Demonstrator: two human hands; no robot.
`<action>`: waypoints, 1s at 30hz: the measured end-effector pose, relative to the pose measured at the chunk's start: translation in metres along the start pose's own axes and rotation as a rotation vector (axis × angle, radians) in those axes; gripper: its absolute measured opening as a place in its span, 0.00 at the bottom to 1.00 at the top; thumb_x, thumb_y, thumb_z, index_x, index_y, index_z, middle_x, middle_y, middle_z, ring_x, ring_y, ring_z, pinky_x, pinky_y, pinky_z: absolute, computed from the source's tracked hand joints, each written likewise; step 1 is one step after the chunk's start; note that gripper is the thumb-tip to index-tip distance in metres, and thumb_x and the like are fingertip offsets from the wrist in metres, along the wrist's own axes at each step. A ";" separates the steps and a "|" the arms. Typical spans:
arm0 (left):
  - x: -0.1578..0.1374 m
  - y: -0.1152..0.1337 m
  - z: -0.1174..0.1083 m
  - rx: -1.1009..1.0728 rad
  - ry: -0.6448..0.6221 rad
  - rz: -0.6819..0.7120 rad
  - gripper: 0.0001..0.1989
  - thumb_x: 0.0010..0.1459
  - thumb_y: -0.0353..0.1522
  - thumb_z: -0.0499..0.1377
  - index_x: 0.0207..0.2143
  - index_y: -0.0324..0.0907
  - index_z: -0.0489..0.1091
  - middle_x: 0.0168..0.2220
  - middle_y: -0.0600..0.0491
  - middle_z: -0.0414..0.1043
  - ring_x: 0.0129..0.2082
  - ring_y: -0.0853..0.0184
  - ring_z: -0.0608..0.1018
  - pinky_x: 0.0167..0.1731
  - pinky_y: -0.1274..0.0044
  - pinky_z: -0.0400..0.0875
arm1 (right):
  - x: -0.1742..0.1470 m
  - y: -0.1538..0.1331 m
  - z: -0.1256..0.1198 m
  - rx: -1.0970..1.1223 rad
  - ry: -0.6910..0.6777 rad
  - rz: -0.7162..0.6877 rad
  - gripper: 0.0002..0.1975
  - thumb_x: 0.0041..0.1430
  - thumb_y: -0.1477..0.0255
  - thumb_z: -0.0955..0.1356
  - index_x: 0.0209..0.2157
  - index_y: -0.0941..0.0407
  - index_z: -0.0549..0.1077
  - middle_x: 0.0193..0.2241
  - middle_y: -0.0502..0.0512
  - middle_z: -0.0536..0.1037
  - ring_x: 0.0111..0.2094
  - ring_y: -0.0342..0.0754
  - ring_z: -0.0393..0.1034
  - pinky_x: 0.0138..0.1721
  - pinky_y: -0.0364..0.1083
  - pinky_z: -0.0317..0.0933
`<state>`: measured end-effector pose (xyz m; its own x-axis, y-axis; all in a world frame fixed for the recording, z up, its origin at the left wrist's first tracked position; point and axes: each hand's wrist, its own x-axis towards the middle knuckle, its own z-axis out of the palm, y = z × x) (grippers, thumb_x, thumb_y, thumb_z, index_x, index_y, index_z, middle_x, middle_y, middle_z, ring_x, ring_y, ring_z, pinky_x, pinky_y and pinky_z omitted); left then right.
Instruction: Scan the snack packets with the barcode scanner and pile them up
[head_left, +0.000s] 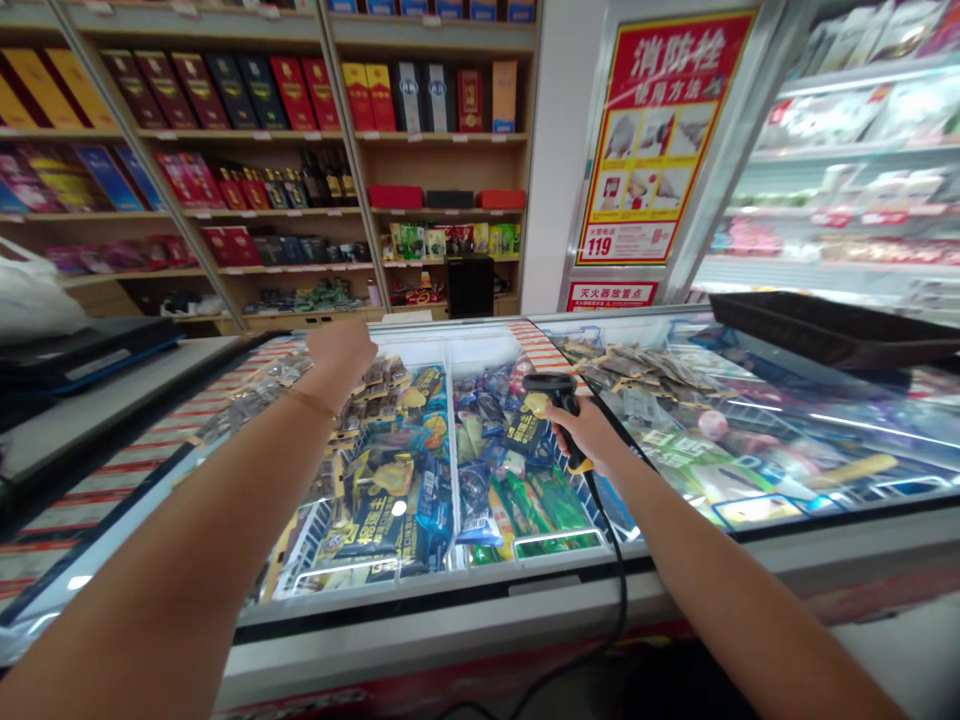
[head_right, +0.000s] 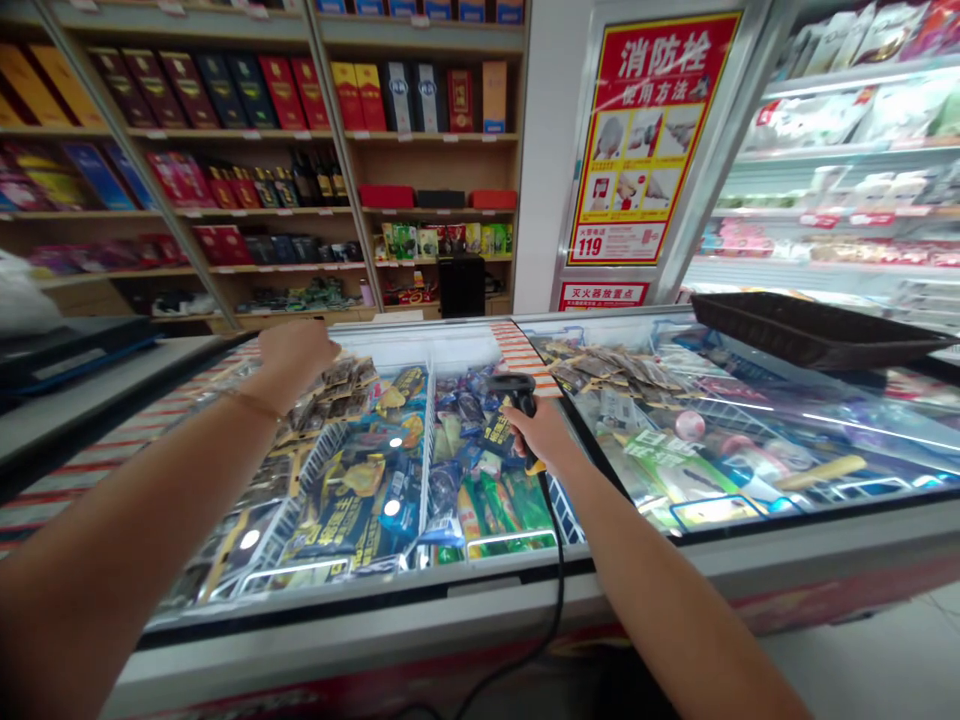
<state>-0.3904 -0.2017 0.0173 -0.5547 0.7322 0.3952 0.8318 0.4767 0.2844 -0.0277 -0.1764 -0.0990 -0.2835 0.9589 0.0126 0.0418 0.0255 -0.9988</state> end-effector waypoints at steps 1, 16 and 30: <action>-0.006 0.015 -0.004 0.104 0.014 0.057 0.13 0.57 0.33 0.59 0.40 0.35 0.79 0.47 0.32 0.78 0.55 0.38 0.76 0.53 0.56 0.67 | 0.000 -0.001 0.000 0.009 0.003 0.004 0.21 0.47 0.60 0.76 0.34 0.54 0.65 0.18 0.42 0.68 0.13 0.42 0.61 0.15 0.42 0.55; -0.093 0.140 0.104 -0.109 -0.164 0.229 0.27 0.70 0.47 0.46 0.52 0.37 0.73 0.51 0.34 0.76 0.52 0.49 0.80 0.48 0.66 0.72 | -0.001 -0.003 -0.008 0.044 0.028 0.031 0.16 0.51 0.63 0.75 0.34 0.54 0.66 0.17 0.42 0.68 0.14 0.41 0.62 0.14 0.41 0.56; -0.074 0.099 0.139 -0.563 -0.301 0.067 0.19 0.50 0.46 0.69 0.34 0.44 0.68 0.39 0.44 0.81 0.46 0.50 0.81 0.43 0.69 0.71 | -0.004 -0.002 -0.005 -0.007 0.016 0.024 0.15 0.53 0.65 0.75 0.33 0.54 0.66 0.18 0.43 0.68 0.13 0.41 0.62 0.13 0.41 0.55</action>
<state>-0.2641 -0.1411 -0.1053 -0.4037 0.8952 0.1891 0.6816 0.1564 0.7149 -0.0221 -0.1792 -0.0964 -0.2665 0.9638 -0.0110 0.0551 0.0038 -0.9985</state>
